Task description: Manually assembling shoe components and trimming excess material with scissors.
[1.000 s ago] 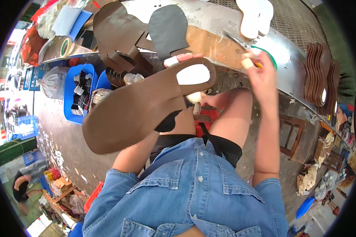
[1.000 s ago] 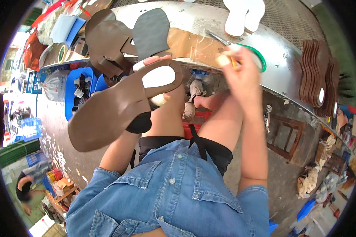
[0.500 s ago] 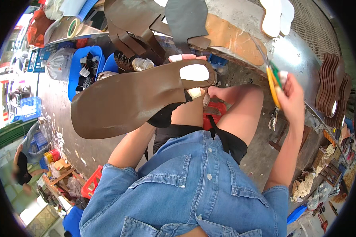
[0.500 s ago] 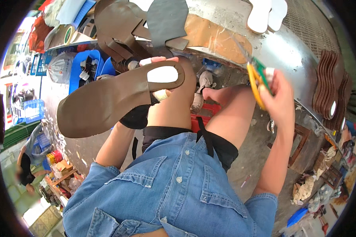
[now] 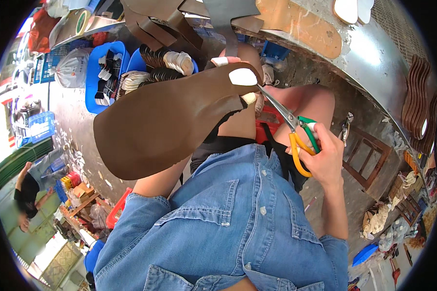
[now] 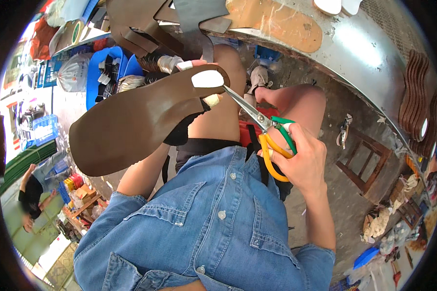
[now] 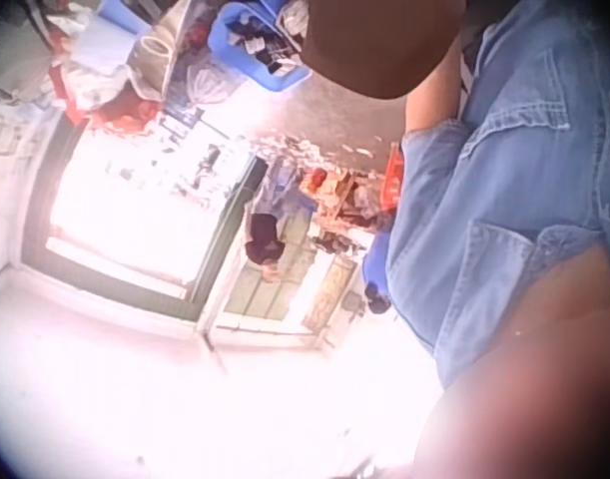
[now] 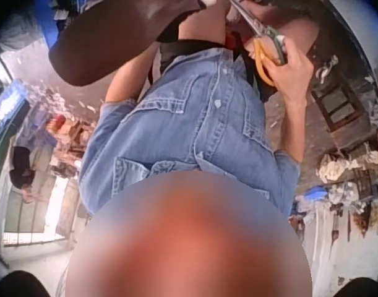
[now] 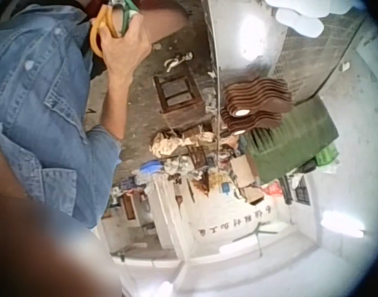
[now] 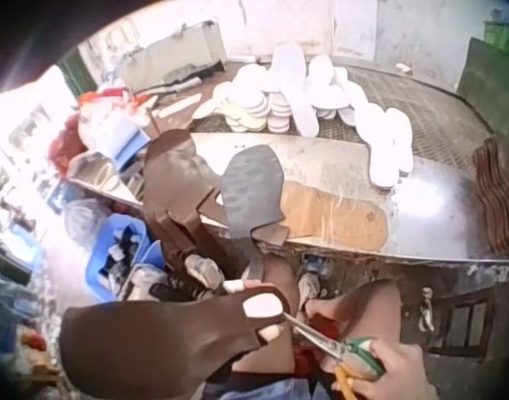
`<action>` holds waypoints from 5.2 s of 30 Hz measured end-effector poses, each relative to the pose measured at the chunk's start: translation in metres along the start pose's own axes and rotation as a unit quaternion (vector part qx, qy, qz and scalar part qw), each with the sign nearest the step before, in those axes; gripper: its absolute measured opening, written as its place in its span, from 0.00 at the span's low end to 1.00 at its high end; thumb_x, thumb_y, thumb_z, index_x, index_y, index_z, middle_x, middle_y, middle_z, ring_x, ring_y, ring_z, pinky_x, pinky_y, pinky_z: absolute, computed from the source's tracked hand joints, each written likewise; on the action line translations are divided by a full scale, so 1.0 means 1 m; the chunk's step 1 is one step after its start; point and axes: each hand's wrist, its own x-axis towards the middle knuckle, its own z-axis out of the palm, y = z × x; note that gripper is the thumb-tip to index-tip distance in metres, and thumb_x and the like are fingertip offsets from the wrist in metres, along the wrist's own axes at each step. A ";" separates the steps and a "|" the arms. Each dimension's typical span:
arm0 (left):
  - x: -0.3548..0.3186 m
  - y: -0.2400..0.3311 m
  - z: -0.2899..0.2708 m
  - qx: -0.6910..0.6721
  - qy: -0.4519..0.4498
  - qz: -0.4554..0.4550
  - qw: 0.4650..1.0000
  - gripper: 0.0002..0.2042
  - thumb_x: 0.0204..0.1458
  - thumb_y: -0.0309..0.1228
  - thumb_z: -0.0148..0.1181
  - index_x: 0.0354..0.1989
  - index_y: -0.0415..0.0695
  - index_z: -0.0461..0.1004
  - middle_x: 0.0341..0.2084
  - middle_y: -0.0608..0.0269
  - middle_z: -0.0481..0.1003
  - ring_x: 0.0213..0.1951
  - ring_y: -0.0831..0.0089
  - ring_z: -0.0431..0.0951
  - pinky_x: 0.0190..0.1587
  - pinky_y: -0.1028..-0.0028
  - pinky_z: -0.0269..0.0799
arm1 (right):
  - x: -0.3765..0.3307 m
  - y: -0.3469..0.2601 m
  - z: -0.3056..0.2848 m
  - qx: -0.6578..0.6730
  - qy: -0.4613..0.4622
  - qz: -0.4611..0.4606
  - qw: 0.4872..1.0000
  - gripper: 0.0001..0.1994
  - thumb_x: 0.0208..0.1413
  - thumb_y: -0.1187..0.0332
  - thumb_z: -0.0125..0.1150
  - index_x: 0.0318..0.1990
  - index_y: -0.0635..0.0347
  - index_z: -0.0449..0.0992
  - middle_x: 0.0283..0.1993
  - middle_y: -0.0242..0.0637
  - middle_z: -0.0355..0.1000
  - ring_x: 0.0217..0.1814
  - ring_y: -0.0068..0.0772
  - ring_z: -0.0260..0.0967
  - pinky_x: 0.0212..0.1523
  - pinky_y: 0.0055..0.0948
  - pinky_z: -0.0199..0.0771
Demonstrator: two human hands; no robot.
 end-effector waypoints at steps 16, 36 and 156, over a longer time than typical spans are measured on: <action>0.007 -0.069 -0.051 -0.436 -0.057 -0.022 0.898 0.14 0.59 0.33 0.52 0.51 0.43 0.62 0.46 0.63 0.65 0.51 0.68 0.66 0.55 0.59 0.65 | -0.007 0.004 0.009 0.026 -0.042 0.079 0.996 0.25 0.29 0.59 0.78 0.34 0.60 0.72 0.24 0.42 0.71 0.25 0.45 0.71 0.26 0.36 0.68; -0.004 -0.024 -0.034 0.255 -0.039 0.141 0.956 0.29 0.38 0.37 0.72 0.51 0.43 0.70 0.48 0.63 0.74 0.46 0.69 0.75 0.51 0.70 0.68 | -0.004 0.008 0.000 -0.030 -0.035 -0.020 0.999 0.23 0.31 0.67 0.77 0.37 0.61 0.73 0.24 0.41 0.71 0.25 0.40 0.71 0.26 0.30 0.69; 0.059 0.093 0.114 0.253 0.042 0.261 0.931 0.17 0.56 0.43 0.55 0.37 0.37 0.73 0.24 0.61 0.74 0.27 0.76 0.72 0.32 0.72 0.68 | 0.101 -0.025 -0.045 0.382 0.180 0.033 0.906 0.12 0.56 0.73 0.57 0.47 0.65 0.71 0.38 0.38 0.76 0.37 0.27 0.75 0.37 0.28 0.74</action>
